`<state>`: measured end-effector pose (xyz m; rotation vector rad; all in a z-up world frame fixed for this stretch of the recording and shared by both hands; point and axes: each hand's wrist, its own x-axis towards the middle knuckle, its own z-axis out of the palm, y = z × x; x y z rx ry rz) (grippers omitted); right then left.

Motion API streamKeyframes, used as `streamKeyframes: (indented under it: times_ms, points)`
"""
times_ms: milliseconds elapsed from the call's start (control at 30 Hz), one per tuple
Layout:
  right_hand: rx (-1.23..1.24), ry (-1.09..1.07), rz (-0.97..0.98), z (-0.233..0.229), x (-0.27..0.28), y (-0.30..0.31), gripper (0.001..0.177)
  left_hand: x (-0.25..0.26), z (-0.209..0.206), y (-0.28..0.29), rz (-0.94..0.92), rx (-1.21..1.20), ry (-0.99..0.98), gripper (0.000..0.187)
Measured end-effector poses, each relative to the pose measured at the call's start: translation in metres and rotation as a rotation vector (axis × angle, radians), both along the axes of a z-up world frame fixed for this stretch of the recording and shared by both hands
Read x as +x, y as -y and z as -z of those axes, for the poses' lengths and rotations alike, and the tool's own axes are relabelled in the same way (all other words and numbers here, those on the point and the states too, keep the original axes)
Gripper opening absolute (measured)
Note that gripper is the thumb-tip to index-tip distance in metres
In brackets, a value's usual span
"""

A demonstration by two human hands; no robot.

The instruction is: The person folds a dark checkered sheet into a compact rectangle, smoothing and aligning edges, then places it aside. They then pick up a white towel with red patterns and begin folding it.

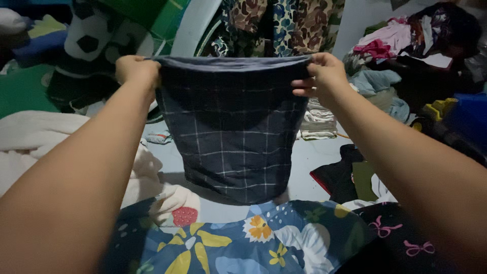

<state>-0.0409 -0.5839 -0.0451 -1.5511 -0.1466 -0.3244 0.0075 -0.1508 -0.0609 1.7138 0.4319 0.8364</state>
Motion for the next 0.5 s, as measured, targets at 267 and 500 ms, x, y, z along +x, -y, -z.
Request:
streamKeyframes:
  times_ms: [267,500]
  points:
    - [-0.092,0.044,-0.19,0.004,-0.011,-0.042,0.027,-0.018,0.009,0.072,0.359,0.477,-0.041,0.075]
    - [-0.2,0.054,-0.291,0.013,-0.023,-0.071,0.02,-0.044,0.013,0.145,0.877,0.752,0.331,0.055]
